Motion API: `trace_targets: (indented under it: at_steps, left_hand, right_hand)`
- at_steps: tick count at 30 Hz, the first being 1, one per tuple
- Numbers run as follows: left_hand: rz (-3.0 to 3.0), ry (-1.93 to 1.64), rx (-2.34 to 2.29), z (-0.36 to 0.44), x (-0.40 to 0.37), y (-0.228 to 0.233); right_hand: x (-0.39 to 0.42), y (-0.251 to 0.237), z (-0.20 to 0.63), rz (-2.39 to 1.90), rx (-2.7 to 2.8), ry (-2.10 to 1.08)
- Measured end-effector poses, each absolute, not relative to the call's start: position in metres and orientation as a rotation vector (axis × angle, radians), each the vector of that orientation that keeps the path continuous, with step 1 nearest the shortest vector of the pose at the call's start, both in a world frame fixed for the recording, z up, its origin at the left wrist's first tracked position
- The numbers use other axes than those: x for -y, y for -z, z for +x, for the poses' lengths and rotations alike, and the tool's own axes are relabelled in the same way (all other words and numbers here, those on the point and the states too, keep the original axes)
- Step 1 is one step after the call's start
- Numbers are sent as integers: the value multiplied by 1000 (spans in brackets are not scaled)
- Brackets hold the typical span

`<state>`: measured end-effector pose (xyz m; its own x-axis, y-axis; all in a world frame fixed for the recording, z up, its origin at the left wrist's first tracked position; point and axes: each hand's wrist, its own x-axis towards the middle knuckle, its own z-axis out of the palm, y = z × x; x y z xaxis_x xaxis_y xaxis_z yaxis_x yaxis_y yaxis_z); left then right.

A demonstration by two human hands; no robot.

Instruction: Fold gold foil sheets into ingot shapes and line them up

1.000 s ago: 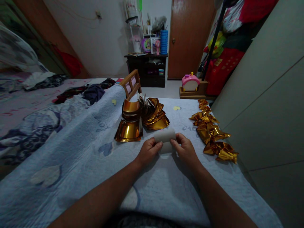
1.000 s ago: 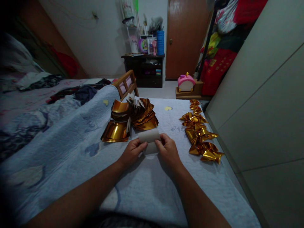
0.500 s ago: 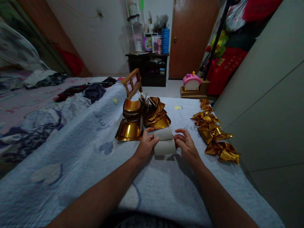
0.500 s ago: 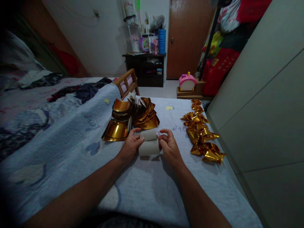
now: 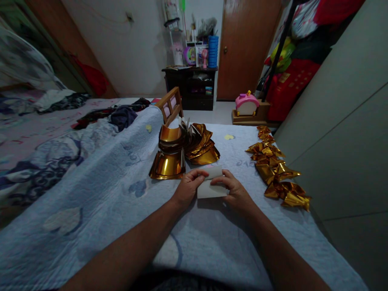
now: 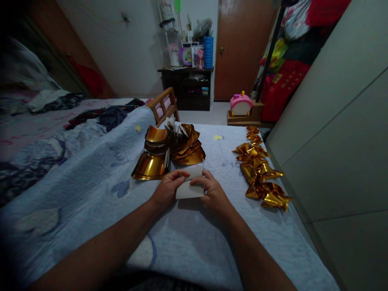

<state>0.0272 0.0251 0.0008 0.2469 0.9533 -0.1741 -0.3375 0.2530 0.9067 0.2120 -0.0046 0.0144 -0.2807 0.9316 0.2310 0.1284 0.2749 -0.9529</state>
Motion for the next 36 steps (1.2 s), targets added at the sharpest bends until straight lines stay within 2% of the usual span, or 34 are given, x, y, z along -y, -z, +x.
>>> trace_targets:
  at_steps: [24, 36]
  left_hand:
    - [870, -1053, -849, 25, -20, -8]
    - [1030, -1068, -862, 24, -14, -15]
  right_hand:
    - [4, -21, 218, -986, 1630, -1172]
    - [4, -18, 213, -1068, 1455, -1129]
